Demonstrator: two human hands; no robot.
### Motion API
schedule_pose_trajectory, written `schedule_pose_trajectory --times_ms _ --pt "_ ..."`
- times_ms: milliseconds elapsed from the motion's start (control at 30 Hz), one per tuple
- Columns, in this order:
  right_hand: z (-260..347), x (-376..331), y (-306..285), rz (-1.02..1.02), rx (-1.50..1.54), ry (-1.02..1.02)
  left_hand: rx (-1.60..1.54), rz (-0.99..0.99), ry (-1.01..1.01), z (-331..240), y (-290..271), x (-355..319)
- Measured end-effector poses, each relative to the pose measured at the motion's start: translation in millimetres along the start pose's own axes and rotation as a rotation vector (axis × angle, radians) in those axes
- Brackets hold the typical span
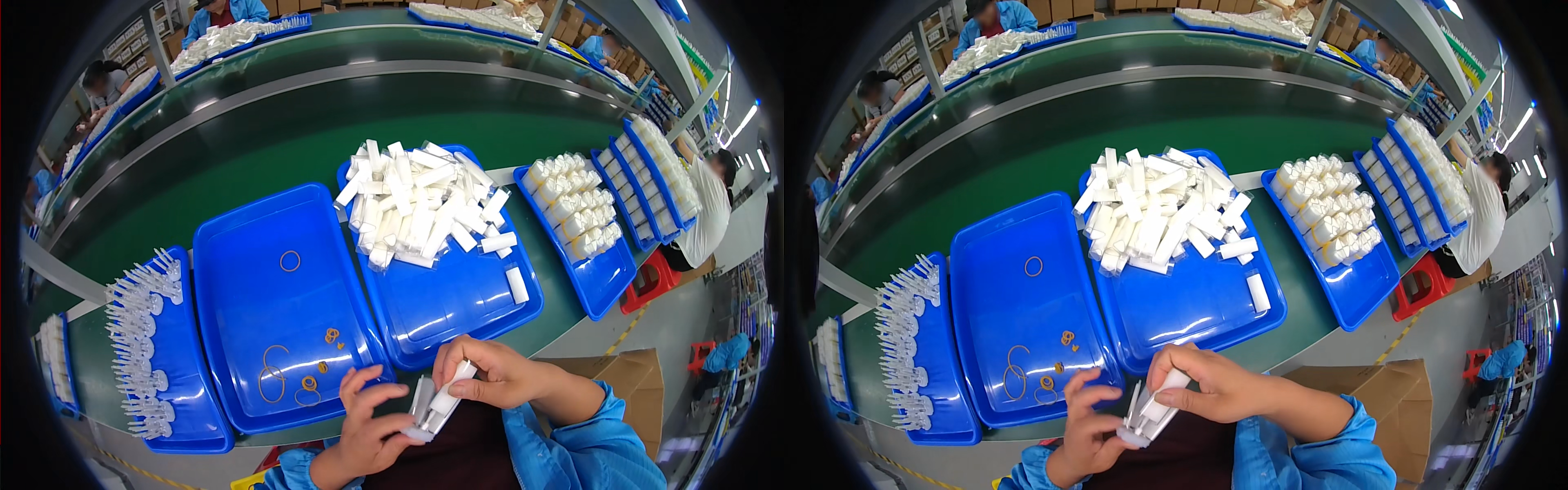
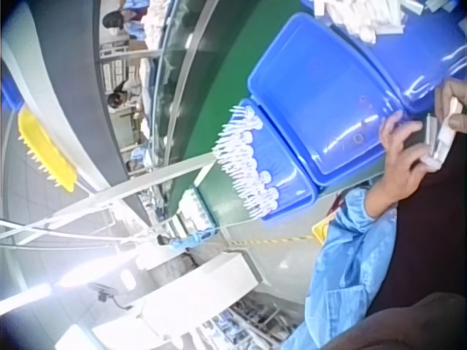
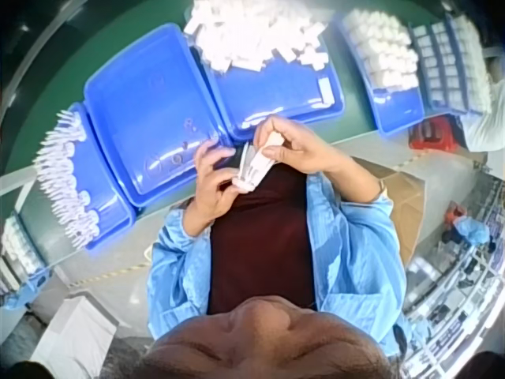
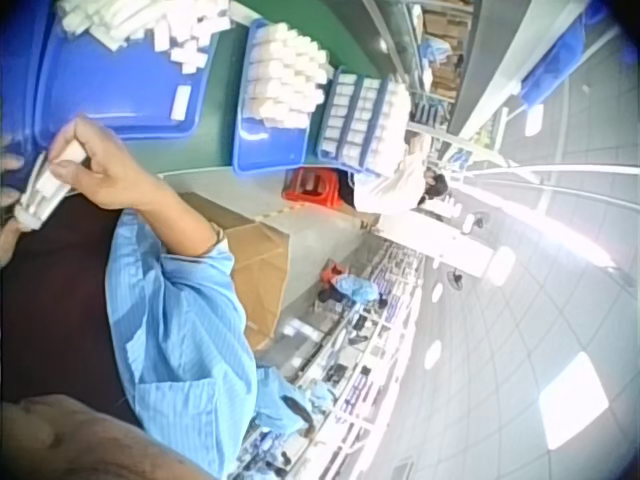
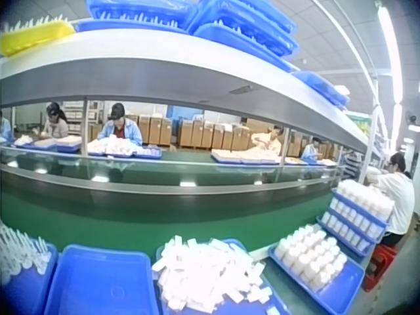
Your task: Bundle small white cylindrical components together and secure them with rubber bands, then inspect larger circular plastic parts.
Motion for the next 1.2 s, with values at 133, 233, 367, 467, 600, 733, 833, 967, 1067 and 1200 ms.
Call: schedule_pose_trajectory --times_ms 133,233,367,467,600,733,833,967,1067,1200 --pt "-6.7 -0.5 1.1 0.027 0.071 0.065 0.014 -0.033 -0.016 0.3 -4.7 7.3" --pt "-2.3 3.3 -2.5 0.048 -0.154 -0.009 0.099 0.046 0.032 -0.2 -3.7 10.1" --pt "-9.0 1.6 15.0 0.064 -0.087 0.017 0.103 0.043 0.008 -2.4 -1.9 13.7" --pt "-15.3 -4.6 23.6 -0.038 0.032 0.024 0.068 0.044 -0.018 -2.7 -3.6 16.0" --pt "-0.2 -1.5 13.8 0.018 -0.097 -0.100 0.010 0.028 -0.053 -1.5 -6.7 16.5" --pt "13.7 19.0 -60.5 -0.430 -0.789 -0.278 -0.063 -0.055 -0.094 4.0 -11.3 14.9" --pt "6.8 32.4 -112.5 -0.647 -1.490 -0.305 -0.151 -0.089 -0.098 3.7 -12.1 12.5" --pt "-14.4 38.4 -120.8 -0.420 -1.646 -0.256 -0.183 -0.074 -0.112 1.0 -12.3 11.2" --pt "-11.3 36.2 -99.9 -0.459 -1.444 -0.286 -0.124 -0.042 -0.078 -1.0 -14.4 10.7" --pt "3.4 29.6 -49.7 -0.447 -0.316 0.061 -0.073 0.040 -0.041 -3.4 -9.4 11.4"
Point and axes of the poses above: each hand's wrist, its own x-axis towards the middle knuckle, its own y-axis out of the palm, z = x × y, the point moved 5 cm from there along x, towards the middle knuckle, and after that the axes turned 11 degrees about -z, right-handed, at the moved point
